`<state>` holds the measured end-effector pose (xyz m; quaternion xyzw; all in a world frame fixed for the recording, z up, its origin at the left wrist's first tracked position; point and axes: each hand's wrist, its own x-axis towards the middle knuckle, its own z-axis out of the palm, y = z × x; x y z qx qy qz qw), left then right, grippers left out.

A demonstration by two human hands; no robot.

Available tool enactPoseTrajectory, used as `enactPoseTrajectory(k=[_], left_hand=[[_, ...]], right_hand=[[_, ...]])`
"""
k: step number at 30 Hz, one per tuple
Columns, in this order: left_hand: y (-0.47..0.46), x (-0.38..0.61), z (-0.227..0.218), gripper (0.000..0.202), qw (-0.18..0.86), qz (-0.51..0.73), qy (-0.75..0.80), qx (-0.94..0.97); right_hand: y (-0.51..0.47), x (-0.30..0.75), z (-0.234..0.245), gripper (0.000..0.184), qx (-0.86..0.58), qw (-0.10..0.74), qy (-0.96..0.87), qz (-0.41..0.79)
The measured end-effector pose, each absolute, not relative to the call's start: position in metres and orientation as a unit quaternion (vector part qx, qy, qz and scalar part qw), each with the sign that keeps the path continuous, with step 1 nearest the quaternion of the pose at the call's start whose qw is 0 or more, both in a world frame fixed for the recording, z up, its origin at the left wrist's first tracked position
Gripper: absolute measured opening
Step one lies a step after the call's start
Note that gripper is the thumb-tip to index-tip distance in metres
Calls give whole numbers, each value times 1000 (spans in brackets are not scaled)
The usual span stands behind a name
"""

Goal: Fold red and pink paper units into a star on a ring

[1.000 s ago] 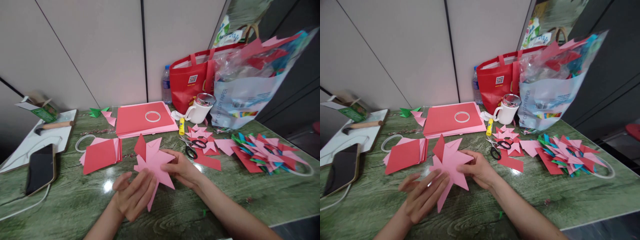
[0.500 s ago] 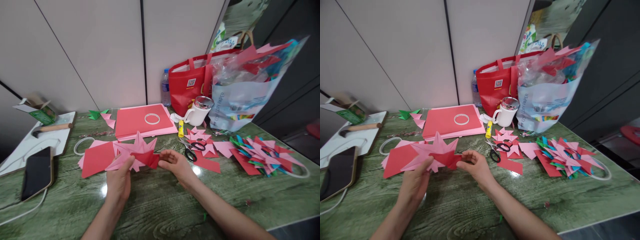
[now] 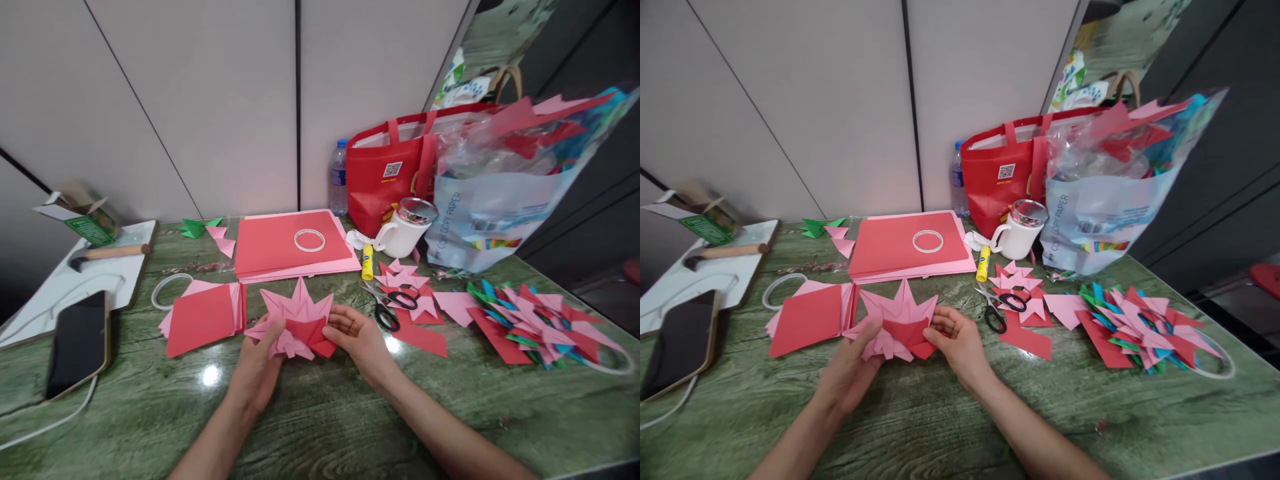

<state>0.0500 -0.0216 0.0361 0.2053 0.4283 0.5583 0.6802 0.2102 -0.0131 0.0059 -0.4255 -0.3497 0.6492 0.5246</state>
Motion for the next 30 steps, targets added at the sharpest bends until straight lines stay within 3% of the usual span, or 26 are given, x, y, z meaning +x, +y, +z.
enactPoseTrajectory(k=[4, 8, 14, 20, 23, 26, 30], left_hand=[[-17, 45, 37, 29, 715, 514, 419, 220], [-17, 40, 41, 31, 739, 479, 407, 240], [-26, 43, 41, 37, 827, 352, 343, 274], [-38, 57, 26, 29, 848, 322, 337, 253], [-42, 60, 28, 33, 833, 349, 354, 241], [-41, 60, 35, 42, 777, 440, 386, 230], [-38, 57, 38, 49, 692, 517, 421, 278]], right_hand=[[-7, 225, 13, 29, -415, 425, -480, 646], [-2, 237, 17, 43, -420, 378, -518, 642], [-1, 229, 10, 47, -444, 421, -478, 630], [-22, 200, 4, 34, -448, 504, -534, 511], [-27, 197, 5, 37, -438, 533, -538, 485], [-25, 198, 8, 45, -401, 543, -455, 580], [-27, 195, 12, 56, -269, 412, -342, 801]])
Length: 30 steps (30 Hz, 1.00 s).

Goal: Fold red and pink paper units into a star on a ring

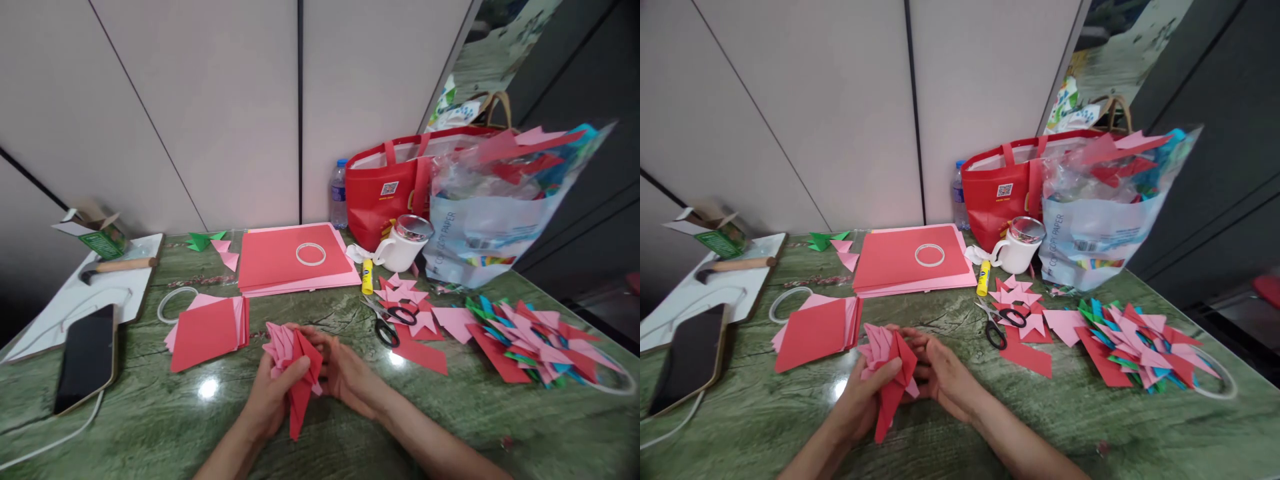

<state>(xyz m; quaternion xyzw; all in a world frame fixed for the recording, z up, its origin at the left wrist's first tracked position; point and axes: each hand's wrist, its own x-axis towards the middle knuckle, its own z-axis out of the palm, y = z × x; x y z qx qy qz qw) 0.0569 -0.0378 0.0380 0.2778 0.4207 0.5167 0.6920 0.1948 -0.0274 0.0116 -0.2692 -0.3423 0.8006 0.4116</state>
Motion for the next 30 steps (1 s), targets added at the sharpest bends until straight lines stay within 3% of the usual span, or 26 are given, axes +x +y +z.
enactPoseTrajectory(k=[2, 6, 10, 14, 18, 22, 25, 27, 30], left_hand=[[-36, 54, 36, 58, 663, 512, 424, 343], [-31, 44, 35, 87, 639, 487, 394, 446], [-29, 38, 39, 94, 678, 496, 320, 439], [-32, 44, 42, 73, 685, 490, 318, 436], [-39, 51, 41, 30, 660, 455, 328, 499], [-39, 49, 44, 13, 580, 546, 380, 470], [-36, 45, 45, 22, 529, 564, 391, 500], [-32, 42, 43, 40, 508, 566, 393, 517], [-25, 38, 37, 66, 475, 623, 389, 484]], right_hand=[[-32, 192, 12, 60, -224, 363, -335, 840], [-35, 192, 9, 68, -238, 369, -354, 826], [-32, 196, 7, 39, -276, 320, -392, 817], [-36, 194, 5, 35, -271, 267, -427, 820], [-42, 187, 4, 35, -240, 259, -404, 844], [-38, 187, 8, 47, -204, 268, -339, 878], [-35, 189, 12, 43, -197, 251, -345, 883], [-35, 190, 15, 39, -222, 260, -389, 856], [-36, 194, 21, 28, -350, 350, -536, 684]])
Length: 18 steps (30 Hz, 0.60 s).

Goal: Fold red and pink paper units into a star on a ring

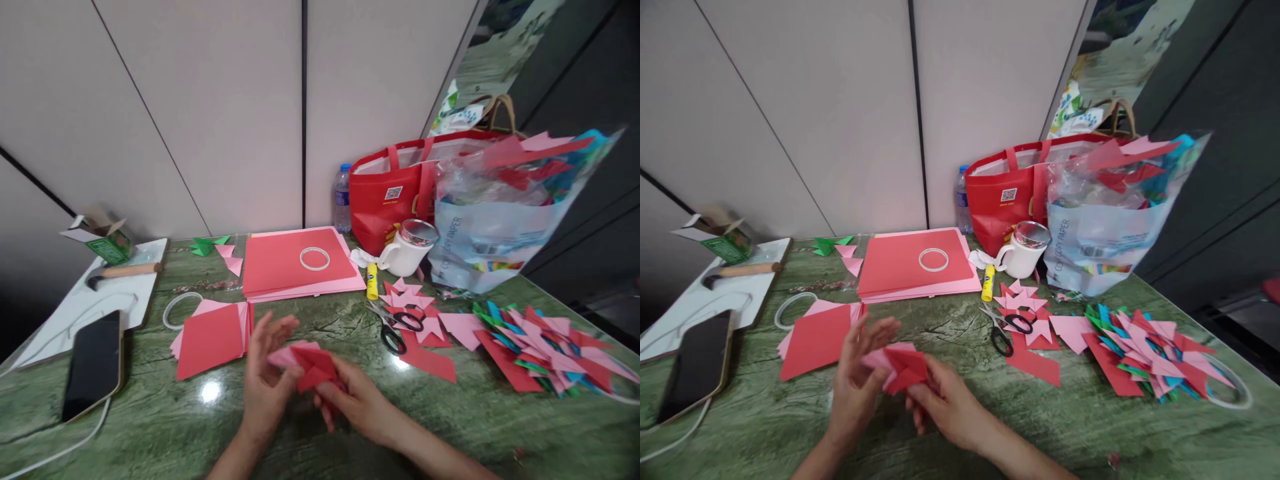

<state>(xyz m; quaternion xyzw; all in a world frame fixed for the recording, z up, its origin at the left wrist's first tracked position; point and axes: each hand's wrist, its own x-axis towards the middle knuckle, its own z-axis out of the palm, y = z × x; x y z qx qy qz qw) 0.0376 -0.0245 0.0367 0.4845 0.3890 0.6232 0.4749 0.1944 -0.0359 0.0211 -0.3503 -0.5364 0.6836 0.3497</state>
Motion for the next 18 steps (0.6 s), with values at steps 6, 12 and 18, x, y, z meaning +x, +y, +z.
enactPoseTrajectory(k=[6, 12, 18], left_hand=[[-20, 40, 25, 50, 525, 616, 406, 423], [-31, 51, 15, 34, 472, 559, 527, 433], [-17, 32, 30, 36, 373, 527, 521, 559]], right_hand=[[-35, 199, 21, 33, -451, 357, -728, 374], [-44, 183, 2, 35, -500, 225, -784, 292], [-30, 197, 2, 16, -498, 277, -800, 188]])
